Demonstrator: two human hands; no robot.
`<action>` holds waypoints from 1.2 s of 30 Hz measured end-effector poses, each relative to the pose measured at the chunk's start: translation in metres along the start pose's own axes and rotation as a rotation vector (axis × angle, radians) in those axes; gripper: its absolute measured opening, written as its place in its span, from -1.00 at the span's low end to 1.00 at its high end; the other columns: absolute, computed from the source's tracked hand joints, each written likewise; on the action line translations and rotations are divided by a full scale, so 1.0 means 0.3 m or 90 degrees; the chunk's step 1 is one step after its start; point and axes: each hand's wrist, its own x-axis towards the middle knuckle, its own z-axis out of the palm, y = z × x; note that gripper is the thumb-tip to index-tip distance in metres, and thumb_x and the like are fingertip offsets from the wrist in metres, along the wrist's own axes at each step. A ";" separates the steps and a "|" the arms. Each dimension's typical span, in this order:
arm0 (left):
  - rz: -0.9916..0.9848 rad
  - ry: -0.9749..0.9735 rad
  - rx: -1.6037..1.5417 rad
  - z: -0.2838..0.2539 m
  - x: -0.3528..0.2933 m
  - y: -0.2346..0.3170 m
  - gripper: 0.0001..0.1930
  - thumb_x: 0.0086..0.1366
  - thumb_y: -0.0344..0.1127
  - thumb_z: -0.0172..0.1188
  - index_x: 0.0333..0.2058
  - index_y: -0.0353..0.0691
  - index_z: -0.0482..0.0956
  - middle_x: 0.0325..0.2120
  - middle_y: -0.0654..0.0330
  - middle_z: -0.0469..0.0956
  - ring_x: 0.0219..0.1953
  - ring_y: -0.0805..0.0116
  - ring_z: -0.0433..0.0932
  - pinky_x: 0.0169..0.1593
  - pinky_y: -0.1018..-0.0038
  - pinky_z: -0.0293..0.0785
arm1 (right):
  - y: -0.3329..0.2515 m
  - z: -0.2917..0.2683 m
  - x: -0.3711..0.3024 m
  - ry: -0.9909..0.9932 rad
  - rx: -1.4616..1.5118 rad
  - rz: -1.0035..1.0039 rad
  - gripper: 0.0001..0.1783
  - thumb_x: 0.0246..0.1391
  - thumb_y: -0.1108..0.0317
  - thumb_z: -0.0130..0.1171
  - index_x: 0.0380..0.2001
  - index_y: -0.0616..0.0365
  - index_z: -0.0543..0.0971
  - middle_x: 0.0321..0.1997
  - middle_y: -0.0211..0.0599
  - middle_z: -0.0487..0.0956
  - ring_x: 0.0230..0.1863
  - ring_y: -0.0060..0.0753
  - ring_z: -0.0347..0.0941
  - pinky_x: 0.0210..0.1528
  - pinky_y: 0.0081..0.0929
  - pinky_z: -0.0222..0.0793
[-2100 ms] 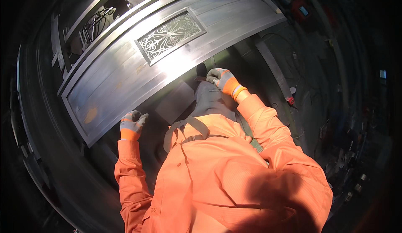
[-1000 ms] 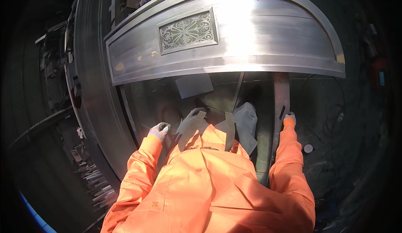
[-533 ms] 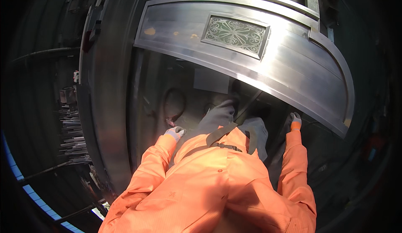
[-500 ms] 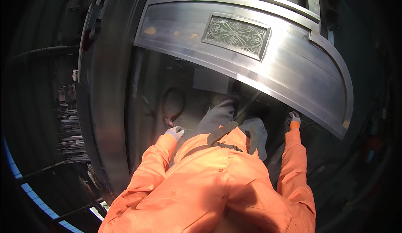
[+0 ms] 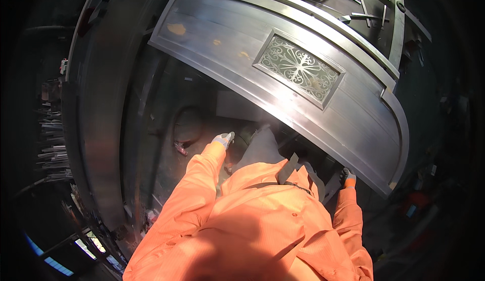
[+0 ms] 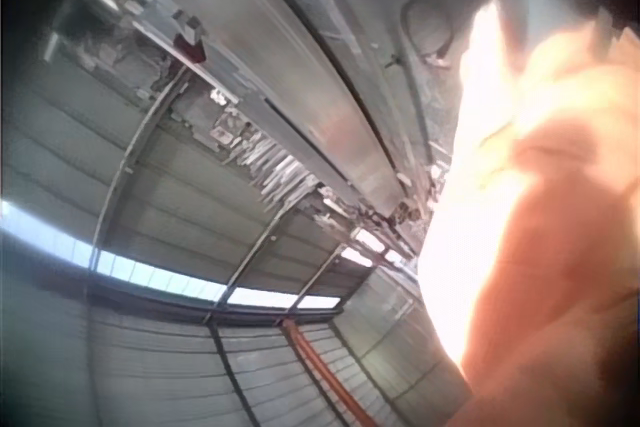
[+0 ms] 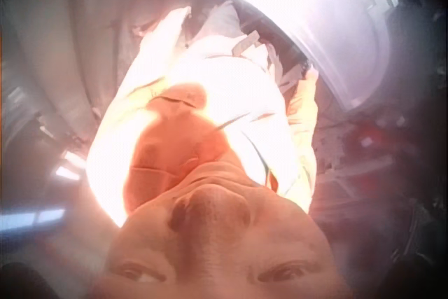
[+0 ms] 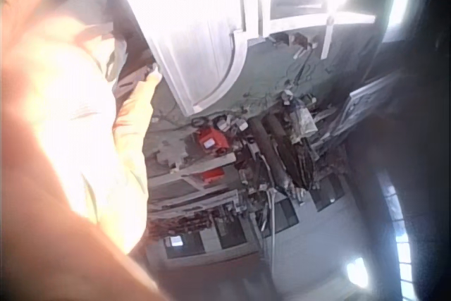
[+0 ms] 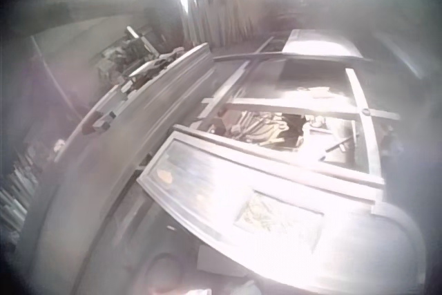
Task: The person uses a sanding block to manually sand a large curved metal panel, then switches to a power sander to polish the surface. The person then lifts the panel and carries it across the workshop floor.
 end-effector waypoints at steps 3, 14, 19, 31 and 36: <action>-0.060 0.062 -0.109 -0.051 0.143 0.110 -0.64 0.39 0.07 0.30 -0.23 -0.13 0.72 -0.42 0.36 0.66 -0.46 0.49 0.48 -0.35 0.46 0.34 | -0.052 0.093 -0.148 -0.012 -0.017 -0.010 -0.71 0.21 0.33 0.33 -0.01 -0.02 0.62 -0.43 -0.47 0.56 -0.51 -0.44 0.44 -0.53 -0.40 0.34; -0.173 0.102 -0.466 -0.024 0.648 0.334 -0.41 0.36 -0.08 0.37 0.22 -0.31 0.45 -0.05 0.17 0.62 -0.21 0.42 0.59 -0.12 0.45 0.52 | -0.479 0.512 -0.503 -0.119 -0.172 0.037 -0.67 0.28 0.43 0.22 0.10 0.11 0.54 -0.30 -0.24 0.63 -0.40 -0.35 0.56 -0.48 -0.44 0.42; -0.214 0.151 -0.727 -0.107 0.682 0.531 -0.07 0.32 -0.49 0.35 0.48 -0.23 -0.10 0.04 -0.03 0.52 -0.05 0.20 0.63 0.06 0.35 0.64 | -0.637 0.434 -0.414 -0.187 -0.087 0.129 -0.54 0.21 0.26 0.35 0.17 0.01 0.54 -0.13 -0.24 0.70 -0.30 -0.31 0.64 -0.34 -0.34 0.51; -0.128 0.341 -0.829 -0.213 1.062 0.511 0.07 0.23 -0.65 0.31 0.52 -0.16 -0.27 0.23 -0.16 0.37 0.11 0.10 0.57 0.13 0.20 0.66 | -1.008 0.867 -0.645 -0.034 -0.393 0.082 -0.57 0.24 0.31 0.28 0.17 0.07 0.55 -0.11 -0.17 0.70 -0.24 -0.21 0.65 -0.28 -0.34 0.52; -0.100 0.272 -1.044 -0.205 0.987 0.615 0.10 0.30 -0.71 0.16 0.51 -0.02 -0.48 0.10 -0.25 0.50 0.02 0.08 0.67 0.09 0.28 0.66 | -1.109 0.851 -0.669 -0.012 -0.384 0.078 -0.58 0.30 0.40 0.11 0.22 0.12 0.50 -0.03 -0.05 0.67 -0.26 -0.17 0.62 -0.36 -0.32 0.51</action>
